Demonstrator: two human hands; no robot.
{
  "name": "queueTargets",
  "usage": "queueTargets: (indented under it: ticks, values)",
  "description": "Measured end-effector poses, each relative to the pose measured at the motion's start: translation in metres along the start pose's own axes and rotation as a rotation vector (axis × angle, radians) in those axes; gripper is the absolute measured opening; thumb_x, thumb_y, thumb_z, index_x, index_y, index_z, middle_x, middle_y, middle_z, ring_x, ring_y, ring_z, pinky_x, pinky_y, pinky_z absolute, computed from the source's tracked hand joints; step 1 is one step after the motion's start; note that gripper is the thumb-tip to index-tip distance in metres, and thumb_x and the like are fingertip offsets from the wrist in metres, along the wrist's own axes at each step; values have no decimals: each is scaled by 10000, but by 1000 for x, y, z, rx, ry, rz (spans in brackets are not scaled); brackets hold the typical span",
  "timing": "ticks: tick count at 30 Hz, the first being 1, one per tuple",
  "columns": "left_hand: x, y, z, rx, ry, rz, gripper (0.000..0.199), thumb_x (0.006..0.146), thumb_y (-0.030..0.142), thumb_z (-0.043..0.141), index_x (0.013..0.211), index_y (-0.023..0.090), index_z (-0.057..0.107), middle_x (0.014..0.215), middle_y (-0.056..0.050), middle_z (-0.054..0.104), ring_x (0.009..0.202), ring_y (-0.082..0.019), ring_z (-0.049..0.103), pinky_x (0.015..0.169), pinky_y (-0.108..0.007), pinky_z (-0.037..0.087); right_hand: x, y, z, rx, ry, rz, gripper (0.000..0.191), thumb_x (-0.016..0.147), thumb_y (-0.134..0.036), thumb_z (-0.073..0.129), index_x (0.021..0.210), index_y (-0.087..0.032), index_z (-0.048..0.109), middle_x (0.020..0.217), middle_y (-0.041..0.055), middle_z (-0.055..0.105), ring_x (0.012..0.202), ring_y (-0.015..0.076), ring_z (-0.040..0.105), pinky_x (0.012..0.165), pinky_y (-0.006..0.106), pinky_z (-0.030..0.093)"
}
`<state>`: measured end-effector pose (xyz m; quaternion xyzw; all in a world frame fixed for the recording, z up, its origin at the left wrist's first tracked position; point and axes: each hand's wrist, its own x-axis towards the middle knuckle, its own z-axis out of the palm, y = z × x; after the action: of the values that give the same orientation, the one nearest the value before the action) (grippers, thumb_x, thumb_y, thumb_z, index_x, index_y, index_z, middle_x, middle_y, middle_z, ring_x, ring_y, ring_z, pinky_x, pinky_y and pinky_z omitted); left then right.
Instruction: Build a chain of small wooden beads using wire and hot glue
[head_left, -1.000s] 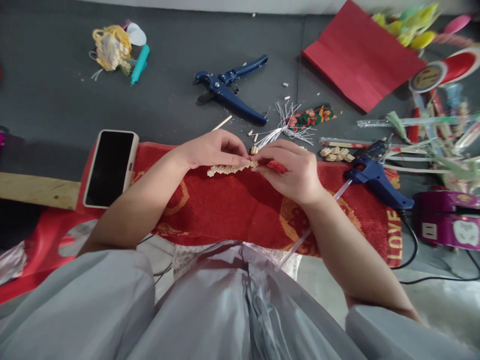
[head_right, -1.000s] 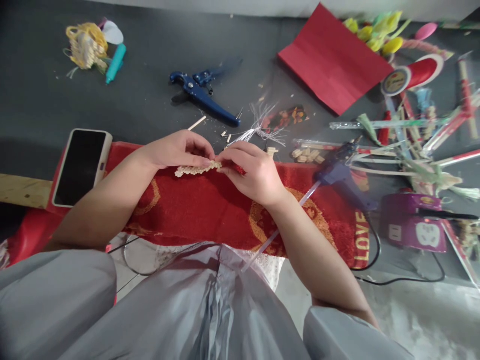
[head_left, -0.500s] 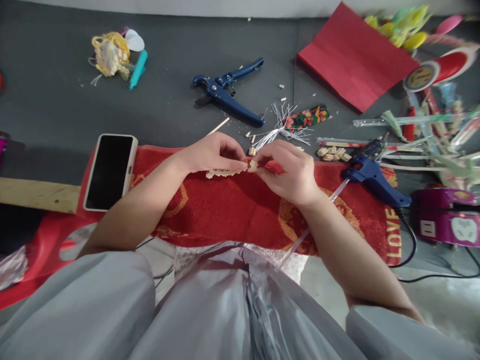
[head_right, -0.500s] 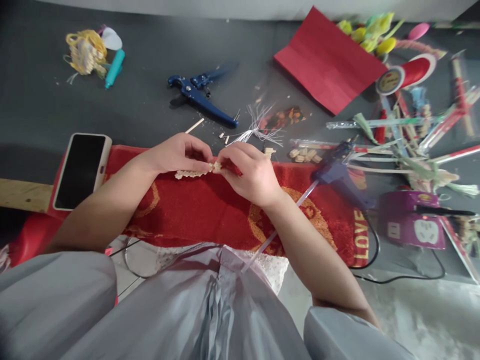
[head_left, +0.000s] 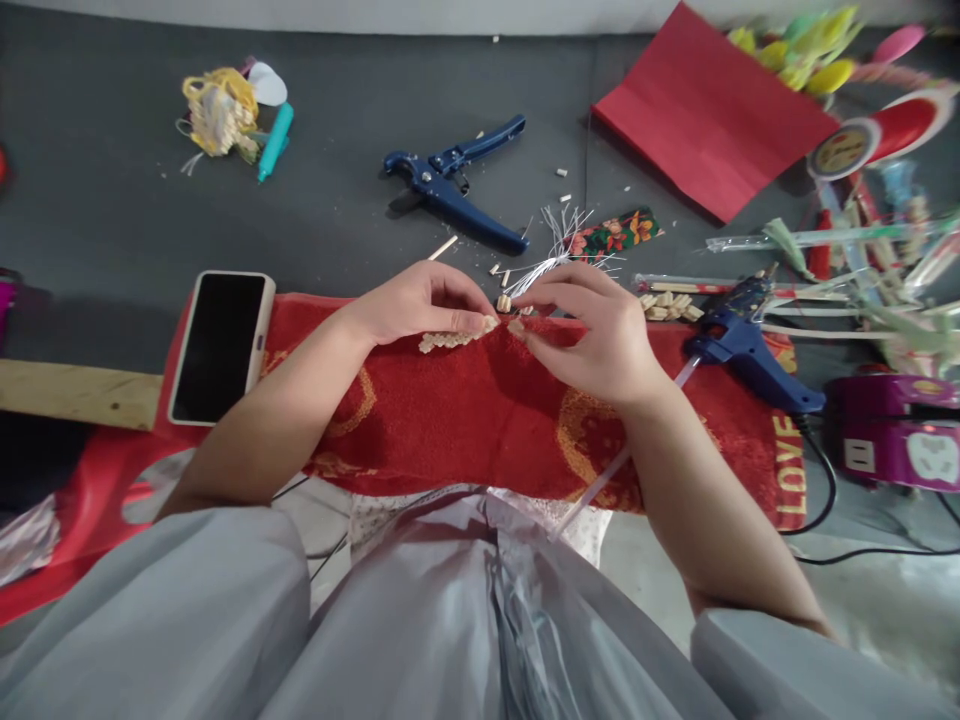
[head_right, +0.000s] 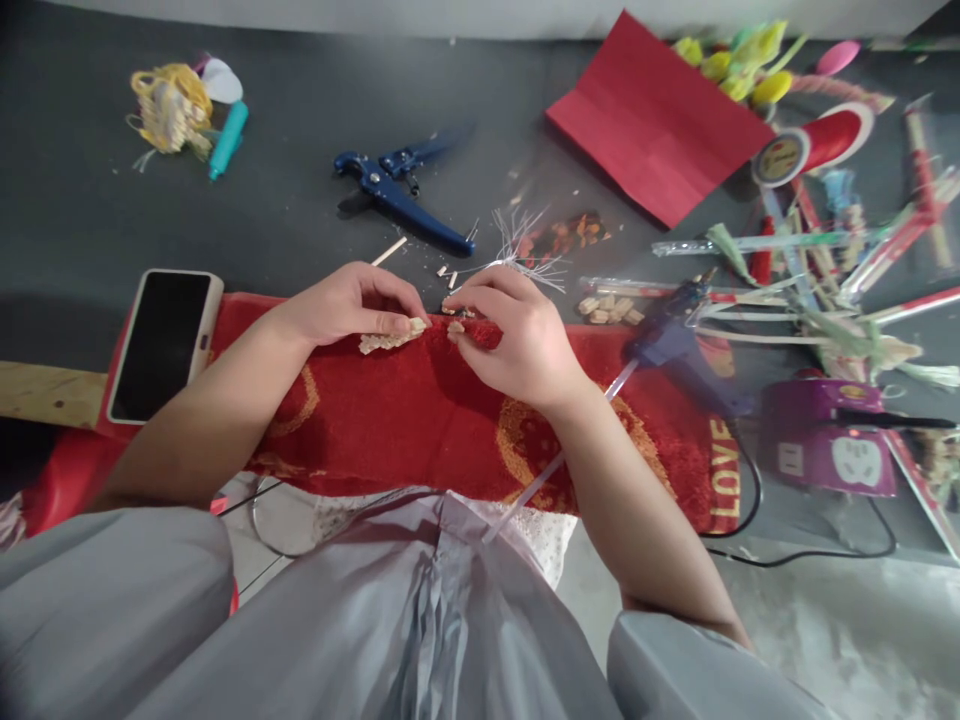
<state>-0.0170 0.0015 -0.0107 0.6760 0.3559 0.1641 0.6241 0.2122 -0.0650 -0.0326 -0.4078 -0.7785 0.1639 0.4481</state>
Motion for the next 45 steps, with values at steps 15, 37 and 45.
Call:
queueTargets:
  ticks: [15,37,45]
  values:
    - [-4,1,17,-125,48,155,484,668,613,881,743,151,758,669,-24,679,555,-70,561,491,-188,450,-2,-11,5,9,72,-155,142,962,-278,682,1057,-287,787,900,32,705,812,151,674,722,328,582]
    - [-11,4,36,-179,200,27,379,706,484,879,844,142,792,604,0,648,476,-76,552,410,-187,416,-4,-11,1,24,87,-29,87,918,-321,725,927,-270,795,861,37,714,774,172,677,733,350,595]
    - [-12,3,35,-173,186,50,410,732,532,862,867,150,795,582,3,641,451,-73,538,392,-187,415,-3,-13,1,-1,93,-8,124,918,-350,722,913,-239,778,853,45,729,770,175,688,725,334,608]
